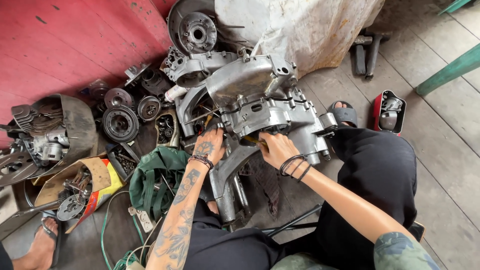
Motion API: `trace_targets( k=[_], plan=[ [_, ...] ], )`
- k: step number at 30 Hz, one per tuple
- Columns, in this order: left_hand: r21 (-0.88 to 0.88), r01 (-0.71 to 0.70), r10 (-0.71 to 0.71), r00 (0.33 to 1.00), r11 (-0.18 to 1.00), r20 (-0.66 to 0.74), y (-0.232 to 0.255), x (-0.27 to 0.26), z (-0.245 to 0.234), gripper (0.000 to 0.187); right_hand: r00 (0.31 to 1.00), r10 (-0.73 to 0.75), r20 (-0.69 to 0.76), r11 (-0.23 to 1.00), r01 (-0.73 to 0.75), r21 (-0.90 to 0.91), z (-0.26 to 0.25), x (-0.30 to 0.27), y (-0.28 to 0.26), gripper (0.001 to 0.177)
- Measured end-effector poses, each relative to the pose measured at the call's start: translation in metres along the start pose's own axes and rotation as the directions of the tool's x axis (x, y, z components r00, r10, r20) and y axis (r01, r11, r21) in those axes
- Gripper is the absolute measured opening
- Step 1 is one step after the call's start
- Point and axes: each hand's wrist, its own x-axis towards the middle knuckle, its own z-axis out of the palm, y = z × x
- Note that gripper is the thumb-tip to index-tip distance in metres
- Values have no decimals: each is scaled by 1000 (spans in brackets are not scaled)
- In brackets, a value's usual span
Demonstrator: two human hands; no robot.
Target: The person scrubs a disassembled engine block with a yellow-handled wire brush, focusing on the internal surfaces and crevices. They hold the part steady with their left hand while scrubbing with their right hand.
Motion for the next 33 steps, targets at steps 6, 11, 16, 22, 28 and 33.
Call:
trace_targets(
  k=[6,11,16,22,28,33],
  plan=[
    [6,-2,2,1000,1000,7,2,-5,-1,60,998,-34,-53,994,39,98,10,1,11,23],
    [-6,-12,12,1000,1000,2,1,-2,-1,59,1000,-24,-9,995,24,102,15,-2,21,22],
    [6,-14,14,1000,1000,17,-2,1,5,61,1000,-29,9,996,28,89,2,-6,7,26],
    [24,-13,13,1000,1000,7,-1,-1,-4,61,999,-23,40,999,22,34,0,-2,8,29],
    [25,1,0,999,1000,-41,0,-3,1,58,999,-34,-4,997,34,-70,5,2,3,36],
    [6,-5,5,999,1000,-32,1,-4,1,53,999,23,-23,999,-24,-39,15,3,6,37]
  ],
)
